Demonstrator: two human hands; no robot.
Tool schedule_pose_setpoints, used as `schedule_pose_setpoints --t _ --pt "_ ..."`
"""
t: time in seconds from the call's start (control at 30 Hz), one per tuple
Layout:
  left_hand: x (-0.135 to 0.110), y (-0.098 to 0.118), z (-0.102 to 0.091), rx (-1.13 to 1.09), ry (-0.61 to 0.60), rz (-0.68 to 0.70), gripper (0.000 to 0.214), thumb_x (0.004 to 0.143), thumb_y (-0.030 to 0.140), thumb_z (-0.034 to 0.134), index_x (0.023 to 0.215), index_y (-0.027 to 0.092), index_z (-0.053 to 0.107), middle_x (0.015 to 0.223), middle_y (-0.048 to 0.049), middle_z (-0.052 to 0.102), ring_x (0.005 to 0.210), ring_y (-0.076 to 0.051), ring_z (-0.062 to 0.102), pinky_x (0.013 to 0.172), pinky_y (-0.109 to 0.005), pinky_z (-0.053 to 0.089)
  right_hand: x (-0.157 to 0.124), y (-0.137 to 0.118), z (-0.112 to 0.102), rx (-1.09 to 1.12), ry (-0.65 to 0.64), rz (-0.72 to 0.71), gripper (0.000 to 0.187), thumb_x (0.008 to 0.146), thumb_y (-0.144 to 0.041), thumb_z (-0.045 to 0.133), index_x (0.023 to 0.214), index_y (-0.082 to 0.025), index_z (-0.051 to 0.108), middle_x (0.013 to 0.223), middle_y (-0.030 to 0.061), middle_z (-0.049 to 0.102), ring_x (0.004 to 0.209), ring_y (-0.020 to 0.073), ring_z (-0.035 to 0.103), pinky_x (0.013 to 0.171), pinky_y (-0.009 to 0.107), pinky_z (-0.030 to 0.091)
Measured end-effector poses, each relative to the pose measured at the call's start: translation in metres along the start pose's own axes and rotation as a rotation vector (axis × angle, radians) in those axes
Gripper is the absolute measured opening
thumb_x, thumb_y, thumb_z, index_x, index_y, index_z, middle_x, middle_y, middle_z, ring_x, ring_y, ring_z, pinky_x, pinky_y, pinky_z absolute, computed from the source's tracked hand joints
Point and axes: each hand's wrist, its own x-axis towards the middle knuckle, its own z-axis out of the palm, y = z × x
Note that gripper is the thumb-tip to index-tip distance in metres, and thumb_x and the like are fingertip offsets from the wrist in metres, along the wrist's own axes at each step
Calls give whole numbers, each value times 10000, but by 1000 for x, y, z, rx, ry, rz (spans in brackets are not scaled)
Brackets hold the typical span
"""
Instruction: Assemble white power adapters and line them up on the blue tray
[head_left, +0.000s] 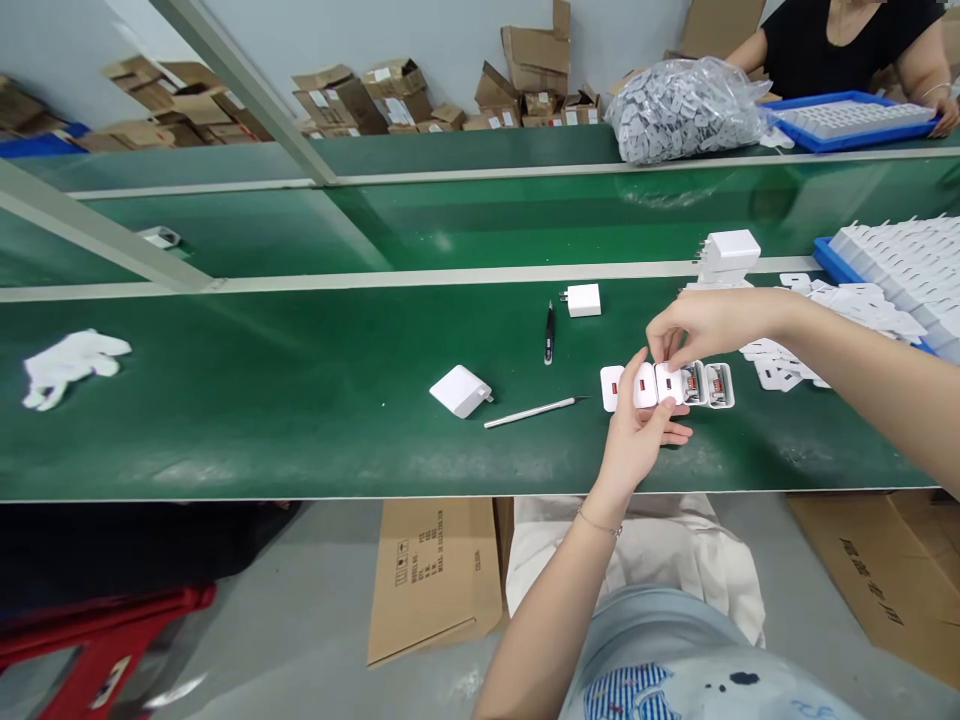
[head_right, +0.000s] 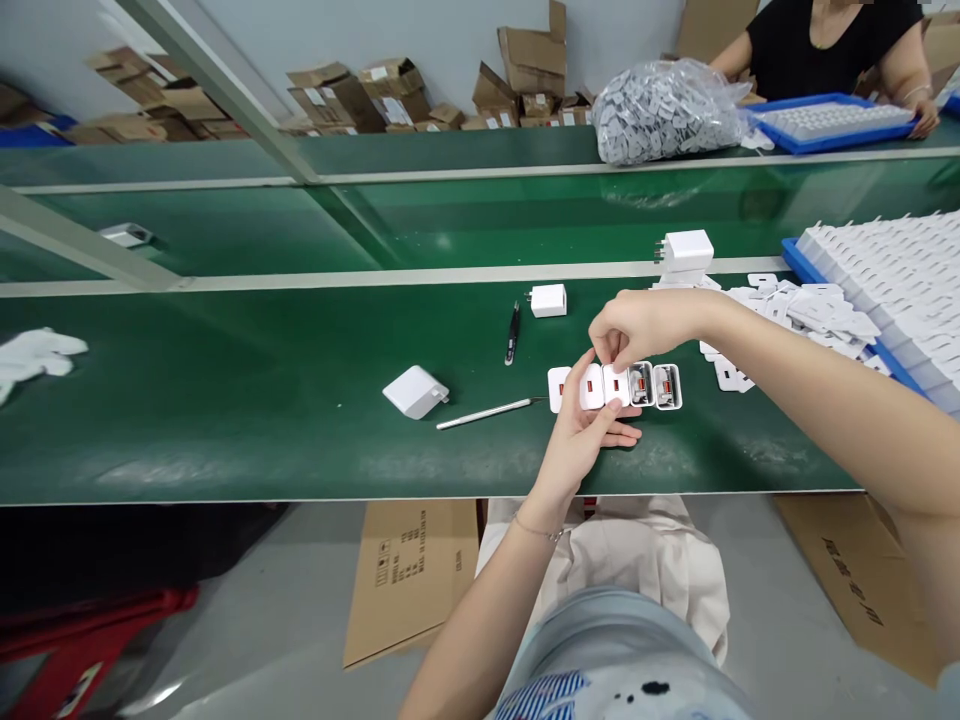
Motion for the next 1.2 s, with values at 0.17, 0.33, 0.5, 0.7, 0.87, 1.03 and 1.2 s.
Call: schedule_pose_setpoints --t 0.17,0.33,0.5,0.7,0.87,1.03,1.2 --pt "1 -1 1 6 24 3 761 940 258 606 1555 296 159 791 -23 739 634 -128 734 636 -220 620 -7 5 10 44 101 -21 145 795 -312 610 847 -183 649 907 50 756 865 200 704 743 300 497" --pt "3 -3 0 13 13 25 762 905 343 660 1535 290 236 795 -24 736 656 -141 741 633 -222 621 -4 7 12 69 129 -7 105 783 -286 606 818 -192 639 896 43 753 843 196 702 731 303 499" --pt "3 -4 0 8 19 36 761 895 357 670 1530 298 256 793 -20 738 680 -140 743 647 -223 623 2 18 11 151 87 -35 178 762 -338 654 855 -186 651 903 54 751 824 190 691 737 314 518" --pt "2 -6 4 64 67 65 746 890 299 673 1525 303 281 778 -8 731 653 -134 731 630 -223 620 2 27 12 146 89 -40 360 778 -414 658 1040 -179 732 940 51 767 861 194 692 779 315 503" --pt "2 -7 8 81 93 80 702 909 259 637 1520 296 292 774 -5 722 667 -127 725 625 -210 613 3 27 6 74 27 -65 386 782 -430 644 1042 -180 781 1020 55 767 902 206 687 796 310 488" --pt "2 -7 6 72 77 87 708 903 288 646 1517 287 294 793 -10 716 701 -138 731 642 -221 617 10 29 -5 60 -100 -46 438 743 -469 692 1080 -202 780 1044 35 768 915 210 679 766 299 487" --pt "2 -7 5 64 70 83 705 902 274 637 1515 299 291 825 -13 717 729 -141 733 652 -224 617 14 24 -7 54 -119 -21 315 746 -382 701 989 -195 777 966 17 774 875 194 688 744 292 498"
